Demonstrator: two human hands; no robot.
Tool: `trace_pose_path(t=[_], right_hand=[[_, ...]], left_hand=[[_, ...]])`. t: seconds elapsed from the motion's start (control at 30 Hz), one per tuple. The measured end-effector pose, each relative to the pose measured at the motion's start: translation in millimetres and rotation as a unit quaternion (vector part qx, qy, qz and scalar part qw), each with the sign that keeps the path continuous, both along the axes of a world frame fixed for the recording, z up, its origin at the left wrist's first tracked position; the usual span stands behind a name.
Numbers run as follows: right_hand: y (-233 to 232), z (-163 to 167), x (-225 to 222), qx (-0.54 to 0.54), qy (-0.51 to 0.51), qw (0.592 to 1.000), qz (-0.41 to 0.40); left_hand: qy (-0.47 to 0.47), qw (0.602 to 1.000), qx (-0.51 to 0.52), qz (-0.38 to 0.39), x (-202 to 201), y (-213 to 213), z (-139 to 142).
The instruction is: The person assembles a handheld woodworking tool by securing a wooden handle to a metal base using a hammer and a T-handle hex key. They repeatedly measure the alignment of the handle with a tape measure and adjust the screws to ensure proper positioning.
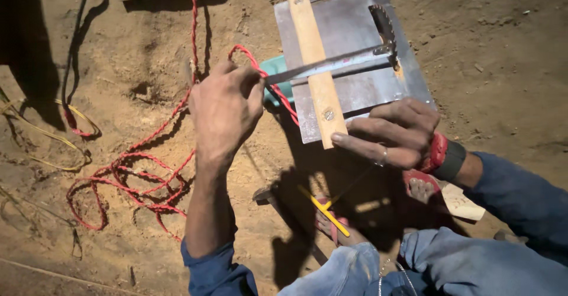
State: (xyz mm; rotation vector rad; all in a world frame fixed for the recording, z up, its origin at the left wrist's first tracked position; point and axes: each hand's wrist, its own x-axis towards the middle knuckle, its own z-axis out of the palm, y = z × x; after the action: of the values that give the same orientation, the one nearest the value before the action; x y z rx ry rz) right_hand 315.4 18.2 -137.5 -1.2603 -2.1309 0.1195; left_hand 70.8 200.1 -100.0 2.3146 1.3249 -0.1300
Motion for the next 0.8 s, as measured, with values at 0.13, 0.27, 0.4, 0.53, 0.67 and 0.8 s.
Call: trace_pose_path(t=[0.13,0.27,0.4,0.53,0.67,0.8], right_hand=[[5,3,-8,-0.01,-0.033,0.999,-0.019],[6,5,-7,-0.025,-0.088,0.996,-0.005],[4,1,-7,-0.014,-0.103,0.995,-0.009],[1,-4,-8,-0.017,-0.101,0.995,-0.012],[0,-11,-10,-0.008,-0.128,0.992,-0.021],[-1,-13,-12,-0.002,-0.137,0.99,-0.033]], left_hand=[[0.011,1.0,0.006,-0.007,8,4,-2],[0.014,1.0,-0.001,-0.007,7,1,-4],[0.042,0.998,0.054,-0.012,8,-12,-8],[0.034,0.993,0.115,-0.012,6,-26,-5],[0.024,0.994,0.102,-0.01,2,-27,-2],[0.036,0.993,0.108,-0.016,4,-24,-4]])
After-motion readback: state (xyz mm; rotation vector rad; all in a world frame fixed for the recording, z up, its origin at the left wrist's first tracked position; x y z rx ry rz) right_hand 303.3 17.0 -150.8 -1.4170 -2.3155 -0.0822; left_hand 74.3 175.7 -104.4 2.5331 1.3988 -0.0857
